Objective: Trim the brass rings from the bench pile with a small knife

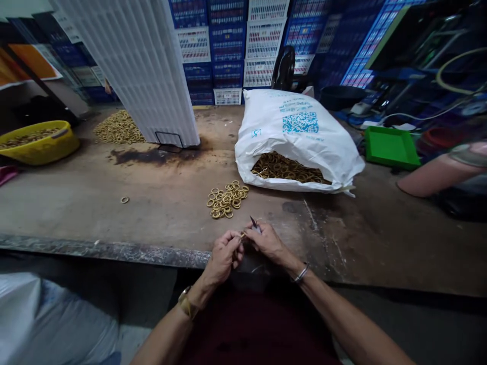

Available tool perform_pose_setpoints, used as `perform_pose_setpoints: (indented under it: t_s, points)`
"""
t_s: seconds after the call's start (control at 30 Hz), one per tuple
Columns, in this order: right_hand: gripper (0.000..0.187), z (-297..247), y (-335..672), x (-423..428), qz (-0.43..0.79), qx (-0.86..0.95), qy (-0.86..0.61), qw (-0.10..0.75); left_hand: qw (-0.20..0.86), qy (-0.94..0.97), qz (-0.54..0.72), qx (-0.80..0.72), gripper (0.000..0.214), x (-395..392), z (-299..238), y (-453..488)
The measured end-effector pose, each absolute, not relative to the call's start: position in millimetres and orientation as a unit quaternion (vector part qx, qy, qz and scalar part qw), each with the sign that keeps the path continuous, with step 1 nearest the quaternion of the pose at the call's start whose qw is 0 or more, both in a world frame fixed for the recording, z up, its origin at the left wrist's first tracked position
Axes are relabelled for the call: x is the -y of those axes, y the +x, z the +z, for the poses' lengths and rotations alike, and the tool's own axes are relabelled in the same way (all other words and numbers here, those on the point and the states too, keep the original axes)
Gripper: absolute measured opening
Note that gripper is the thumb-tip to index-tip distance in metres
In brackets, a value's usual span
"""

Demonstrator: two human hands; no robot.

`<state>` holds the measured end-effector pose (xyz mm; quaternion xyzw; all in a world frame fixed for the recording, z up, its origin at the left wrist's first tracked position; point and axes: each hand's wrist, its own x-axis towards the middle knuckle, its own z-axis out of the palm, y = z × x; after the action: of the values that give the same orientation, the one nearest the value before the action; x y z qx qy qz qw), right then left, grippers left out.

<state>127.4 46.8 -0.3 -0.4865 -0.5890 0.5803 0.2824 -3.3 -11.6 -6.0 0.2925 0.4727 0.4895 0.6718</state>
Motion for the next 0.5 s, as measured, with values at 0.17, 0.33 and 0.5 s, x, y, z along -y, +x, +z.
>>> perform_pose_setpoints:
  t_s: [0.17,0.33,0.5]
  points:
    - [0.017,-6.1,127.6,-50.2,0.518,0.626,-0.512,0.279,0.669,0.283,0.502,-0.469,0.036,11.8,-6.6,-4.1]
    - [0.013,-8.5,132.3,-43.1,0.371,0.773,-0.453,0.245,0.649,0.293,0.516,-0.477,0.036,10.0,-6.1,-5.3]
    - [0.011,-10.7,130.5,-35.5,0.319,0.827,-0.412,0.21,0.627,0.311,0.519,-0.49,0.034,8.7,-10.3,-5.4]
